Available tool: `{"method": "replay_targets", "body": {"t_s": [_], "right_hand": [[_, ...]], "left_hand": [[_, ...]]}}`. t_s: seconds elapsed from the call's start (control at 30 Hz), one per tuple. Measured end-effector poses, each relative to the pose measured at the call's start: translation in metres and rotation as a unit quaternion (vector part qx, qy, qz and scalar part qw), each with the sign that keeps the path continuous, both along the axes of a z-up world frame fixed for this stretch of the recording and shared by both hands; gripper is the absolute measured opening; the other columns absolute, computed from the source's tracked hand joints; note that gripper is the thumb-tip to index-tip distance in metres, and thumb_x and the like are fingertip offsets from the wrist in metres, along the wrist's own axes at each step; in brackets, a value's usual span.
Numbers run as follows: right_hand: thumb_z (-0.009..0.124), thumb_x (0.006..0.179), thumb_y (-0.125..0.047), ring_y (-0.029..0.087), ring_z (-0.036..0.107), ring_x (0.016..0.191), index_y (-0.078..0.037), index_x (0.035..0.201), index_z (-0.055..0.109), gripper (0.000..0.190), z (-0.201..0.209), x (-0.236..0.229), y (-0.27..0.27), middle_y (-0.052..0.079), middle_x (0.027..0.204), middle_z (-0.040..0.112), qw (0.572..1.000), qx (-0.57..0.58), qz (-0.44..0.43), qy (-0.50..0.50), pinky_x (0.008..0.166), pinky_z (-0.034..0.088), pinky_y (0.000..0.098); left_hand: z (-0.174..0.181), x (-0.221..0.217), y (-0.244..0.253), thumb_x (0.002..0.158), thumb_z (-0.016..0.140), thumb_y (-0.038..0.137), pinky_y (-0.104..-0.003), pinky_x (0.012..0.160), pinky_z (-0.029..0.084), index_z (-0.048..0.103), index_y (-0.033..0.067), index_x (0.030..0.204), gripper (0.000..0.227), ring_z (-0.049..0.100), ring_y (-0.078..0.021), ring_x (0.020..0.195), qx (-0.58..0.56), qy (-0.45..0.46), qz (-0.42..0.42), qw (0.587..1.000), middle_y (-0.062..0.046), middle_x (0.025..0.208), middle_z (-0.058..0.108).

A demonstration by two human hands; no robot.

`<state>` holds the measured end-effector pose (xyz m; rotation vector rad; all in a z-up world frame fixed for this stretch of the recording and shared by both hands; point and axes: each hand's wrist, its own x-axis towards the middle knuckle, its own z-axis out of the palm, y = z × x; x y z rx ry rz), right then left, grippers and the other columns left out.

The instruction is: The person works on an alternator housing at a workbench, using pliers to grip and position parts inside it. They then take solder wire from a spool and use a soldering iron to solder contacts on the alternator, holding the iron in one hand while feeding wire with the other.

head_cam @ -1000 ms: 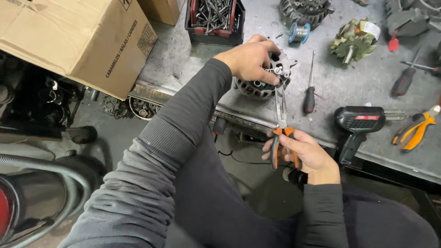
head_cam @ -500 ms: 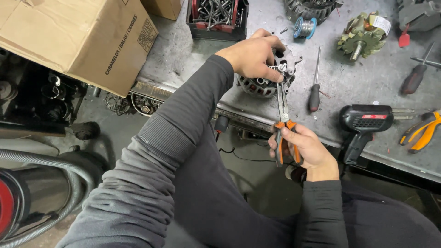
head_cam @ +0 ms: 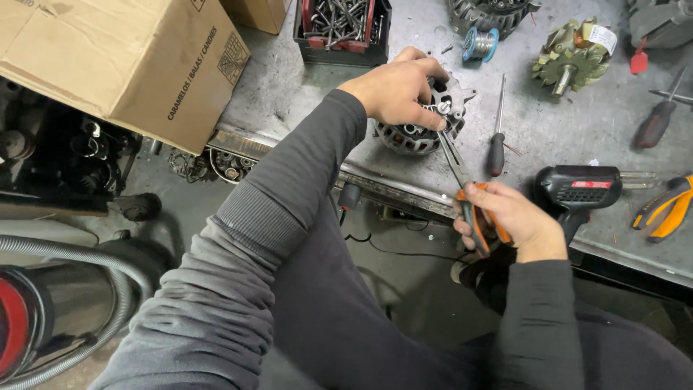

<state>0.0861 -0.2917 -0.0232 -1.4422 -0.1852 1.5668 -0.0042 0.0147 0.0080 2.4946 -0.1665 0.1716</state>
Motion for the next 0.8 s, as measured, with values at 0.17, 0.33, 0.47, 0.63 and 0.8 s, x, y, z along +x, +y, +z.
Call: {"method": "replay_targets", "body": {"t_s": [0.17, 0.33, 0.47, 0.63, 0.8], "right_hand": [[0.063, 0.091, -0.044, 0.025, 0.066, 0.053, -0.005, 0.096, 0.063, 0.04, 0.028, 0.03, 0.015, 0.013, 0.068, 0.067, 0.981, -0.134, 0.088, -0.107, 0.043, 0.049, 0.0396], [0.064, 0.091, -0.046, 0.027, 0.064, 0.047, -0.002, 0.092, 0.063, 0.043, 0.038, 0.052, 0.02, 0.015, 0.067, 0.069, 0.959, -0.176, 0.174, -0.139, 0.038, 0.046, 0.0388], [0.065, 0.09, -0.043, 0.027, 0.063, 0.048, -0.003, 0.09, 0.062, 0.04, 0.037, 0.033, 0.017, 0.016, 0.068, 0.069, 0.965, -0.18, 0.14, -0.129, 0.041, 0.048, 0.0403], [0.067, 0.09, -0.036, 0.025, 0.064, 0.054, -0.003, 0.091, 0.063, 0.034, 0.015, -0.002, 0.006, 0.012, 0.068, 0.065, 0.993, -0.089, 0.037, -0.068, 0.046, 0.052, 0.0401], [0.067, 0.092, -0.038, 0.022, 0.064, 0.058, -0.004, 0.09, 0.061, 0.035, 0.002, -0.027, 0.01, 0.007, 0.069, 0.061, 0.999, -0.032, -0.028, -0.031, 0.048, 0.053, 0.0398]], "left_hand": [[0.002, -0.003, 0.0, 0.083, 0.079, 0.05, -0.04, 0.106, 0.044, 0.081, 0.0019, 0.079, 0.048, 0.04, -0.0368, 0.134, -0.015, -0.009, -0.007, 1.0, -0.012, 0.14, 0.061], [0.0, -0.001, -0.001, 0.083, 0.079, 0.05, -0.041, 0.105, 0.045, 0.081, 0.0015, 0.079, 0.049, 0.04, -0.0365, 0.135, -0.004, -0.011, 0.006, 1.0, -0.011, 0.141, 0.061], [0.005, -0.004, -0.003, 0.081, 0.078, 0.049, -0.04, 0.105, 0.045, 0.082, 0.0022, 0.08, 0.047, 0.04, -0.0359, 0.135, -0.01, 0.001, 0.013, 1.0, -0.01, 0.142, 0.06], [0.002, 0.0, -0.003, 0.081, 0.079, 0.051, -0.041, 0.106, 0.045, 0.082, 0.0023, 0.082, 0.049, 0.041, -0.0359, 0.135, -0.008, -0.001, 0.006, 1.0, -0.01, 0.14, 0.061], [0.004, -0.003, -0.002, 0.08, 0.079, 0.051, -0.041, 0.106, 0.044, 0.082, 0.0024, 0.084, 0.049, 0.04, -0.0379, 0.134, -0.005, -0.007, 0.006, 1.0, -0.011, 0.139, 0.061]]}}
